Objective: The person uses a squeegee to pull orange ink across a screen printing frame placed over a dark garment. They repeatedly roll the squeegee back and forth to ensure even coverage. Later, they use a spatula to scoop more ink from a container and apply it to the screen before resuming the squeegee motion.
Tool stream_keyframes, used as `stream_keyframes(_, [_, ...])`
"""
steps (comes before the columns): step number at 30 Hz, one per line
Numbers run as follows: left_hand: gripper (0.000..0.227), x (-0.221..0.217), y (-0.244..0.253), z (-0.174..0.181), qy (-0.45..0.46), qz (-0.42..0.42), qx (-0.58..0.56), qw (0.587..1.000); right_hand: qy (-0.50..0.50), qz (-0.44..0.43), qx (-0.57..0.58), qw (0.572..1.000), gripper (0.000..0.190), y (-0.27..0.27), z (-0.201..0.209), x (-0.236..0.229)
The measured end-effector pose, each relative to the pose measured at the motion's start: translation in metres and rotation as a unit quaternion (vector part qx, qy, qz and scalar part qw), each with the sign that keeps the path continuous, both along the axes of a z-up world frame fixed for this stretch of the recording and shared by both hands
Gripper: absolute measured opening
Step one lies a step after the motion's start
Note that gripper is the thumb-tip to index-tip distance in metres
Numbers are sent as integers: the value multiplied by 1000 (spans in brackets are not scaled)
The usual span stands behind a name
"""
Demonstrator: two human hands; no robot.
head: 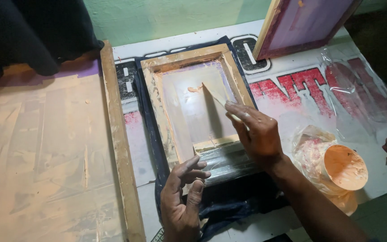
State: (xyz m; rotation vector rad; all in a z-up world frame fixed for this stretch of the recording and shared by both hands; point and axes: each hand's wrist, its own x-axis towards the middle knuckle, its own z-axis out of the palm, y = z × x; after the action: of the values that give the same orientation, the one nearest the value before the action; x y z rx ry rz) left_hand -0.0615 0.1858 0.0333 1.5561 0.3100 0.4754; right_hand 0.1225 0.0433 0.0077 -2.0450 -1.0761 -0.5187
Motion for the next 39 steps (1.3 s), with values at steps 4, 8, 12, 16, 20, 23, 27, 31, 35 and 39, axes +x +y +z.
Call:
stream_keyframes(4, [42, 0, -6, -2, 14, 17, -26, 999, -29, 46, -84, 995, 35, -18, -24, 4])
stream_keyframes(8, [43, -1, -7, -1, 30, 8, -11, 999, -58, 48, -150, 986, 33, -23, -19, 0])
stream_keyframes(12, [43, -2, -10, -2, 32, 9, -17, 999, -59, 48, -267, 961, 49, -21, -6, -14])
stream_keyframes(16, [42, -4, -12, -2, 17, 24, -16, 999, -49, 110, -230, 966, 36, -20, 19, -19])
stream_keyframes(20, [45, -8, -12, -6, 0, 35, -58, 998, -23, 105, -101, 989, 24, -25, 36, -20])
stream_keyframes(23, [44, -11, -11, -8, 19, 33, -48, 998, -62, 67, -68, 994, 26, -22, 29, -16])
stream_keyframes(27, [44, -10, -13, -7, 2, 30, -45, 999, -61, 82, -74, 992, 30, -13, 8, -9])
stream_keyframes(31, [45, -13, -13, -14, -11, 33, -63, 997, -61, 105, -142, 982, 34, -10, -10, -4])
stream_keyframes(35, [44, -13, -11, -12, -2, 38, -49, 998, -66, 91, -154, 982, 38, -17, 6, -15])
stream_keyframes(39, [45, -12, -13, -10, 0, 31, -53, 998, -69, 84, -122, 986, 35, -14, 2, -8])
